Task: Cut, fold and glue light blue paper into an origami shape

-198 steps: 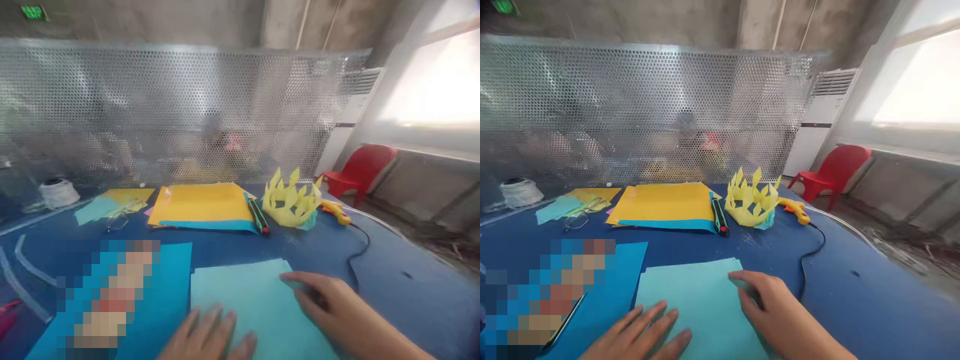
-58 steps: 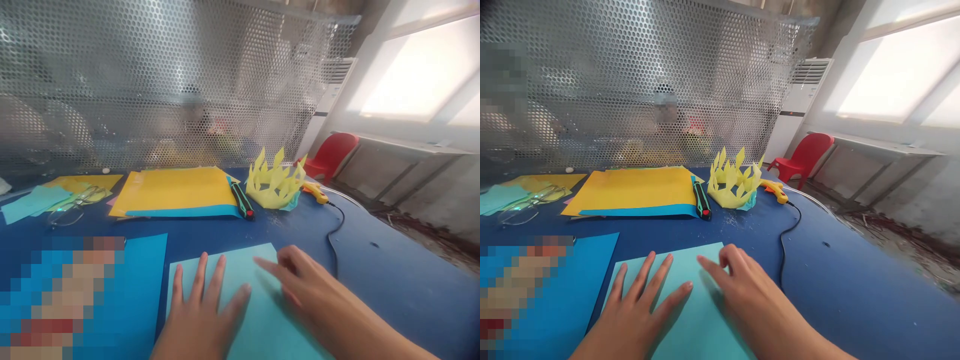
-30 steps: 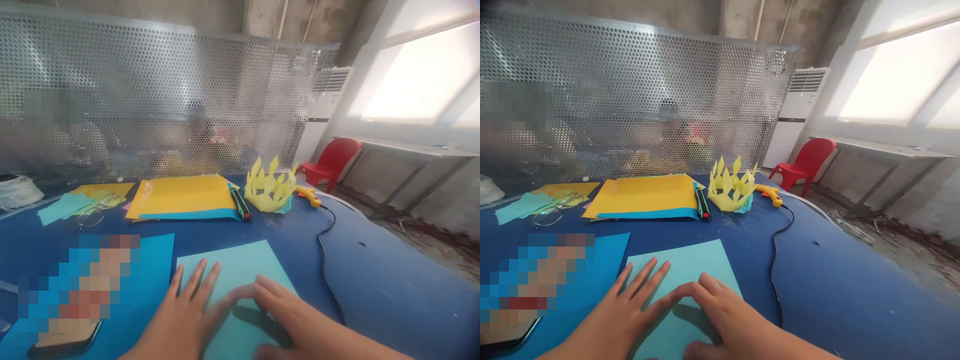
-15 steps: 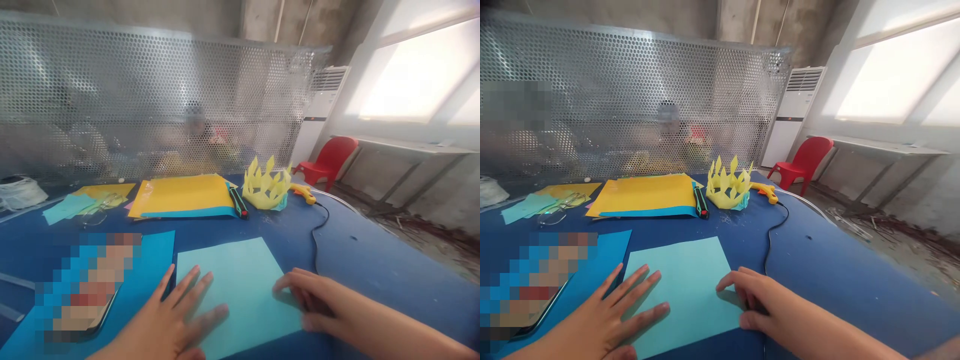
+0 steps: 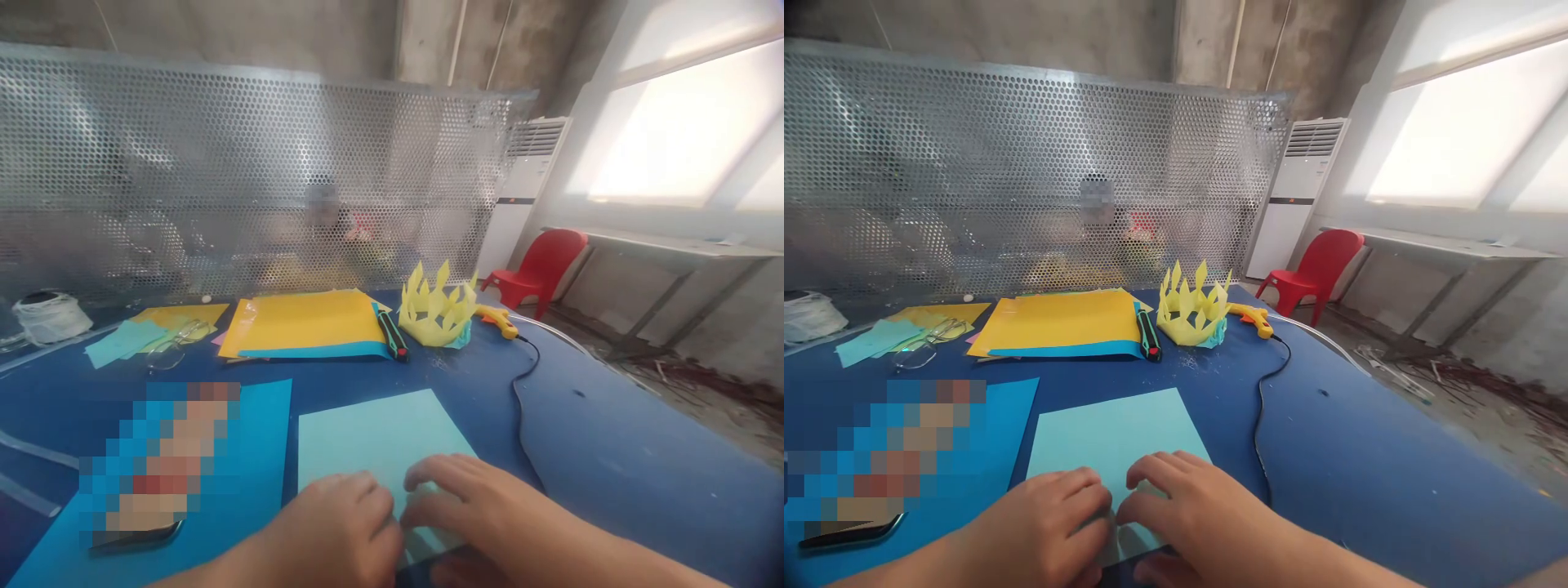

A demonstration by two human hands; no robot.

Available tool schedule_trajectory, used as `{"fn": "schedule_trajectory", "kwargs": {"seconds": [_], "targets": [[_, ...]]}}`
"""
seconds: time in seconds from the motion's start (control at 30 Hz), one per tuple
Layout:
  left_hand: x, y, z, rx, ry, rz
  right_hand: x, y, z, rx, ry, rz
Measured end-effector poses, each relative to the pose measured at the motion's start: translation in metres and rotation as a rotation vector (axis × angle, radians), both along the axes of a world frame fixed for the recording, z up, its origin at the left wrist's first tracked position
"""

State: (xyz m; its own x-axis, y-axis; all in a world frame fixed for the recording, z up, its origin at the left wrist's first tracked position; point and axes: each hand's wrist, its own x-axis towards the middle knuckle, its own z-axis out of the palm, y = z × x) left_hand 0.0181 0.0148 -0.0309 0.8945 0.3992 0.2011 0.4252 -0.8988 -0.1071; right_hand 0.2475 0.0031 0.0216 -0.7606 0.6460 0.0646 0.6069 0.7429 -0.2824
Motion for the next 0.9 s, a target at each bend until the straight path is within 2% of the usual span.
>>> {"fn": "schedule_trajectory", "kwargs": {"seconds": [0.1,0.17,0.3,0.43,0.6,0.77,0.9], "targets": [[0.007,0.000,0.007,0.005,0.039,-0.009,-0.003,0.006,-0.021,0.216,0.007,0.132],[0.011,-0.001,0.013,-0.016,0.070,0.015,-0.002,0.009,-0.030,0.304,0.012,0.168],[0.026,-0.006,0.023,-0.096,0.129,0.095,0.001,0.009,-0.038,0.356,0.038,0.194],[0.039,-0.012,0.023,-0.188,0.163,0.178,0.001,0.009,-0.040,0.393,0.067,0.185],[0.034,-0.009,0.032,-0.264,0.163,0.238,0.003,0.016,-0.032,0.442,0.116,0.174],[0.022,0.006,0.059,-0.391,0.071,0.360,0.002,0.038,-0.013,0.527,0.177,0.243],[0.011,0.025,0.082,-0.372,-0.138,0.463,-0.009,0.063,0.007,0.630,0.263,0.233]]}}
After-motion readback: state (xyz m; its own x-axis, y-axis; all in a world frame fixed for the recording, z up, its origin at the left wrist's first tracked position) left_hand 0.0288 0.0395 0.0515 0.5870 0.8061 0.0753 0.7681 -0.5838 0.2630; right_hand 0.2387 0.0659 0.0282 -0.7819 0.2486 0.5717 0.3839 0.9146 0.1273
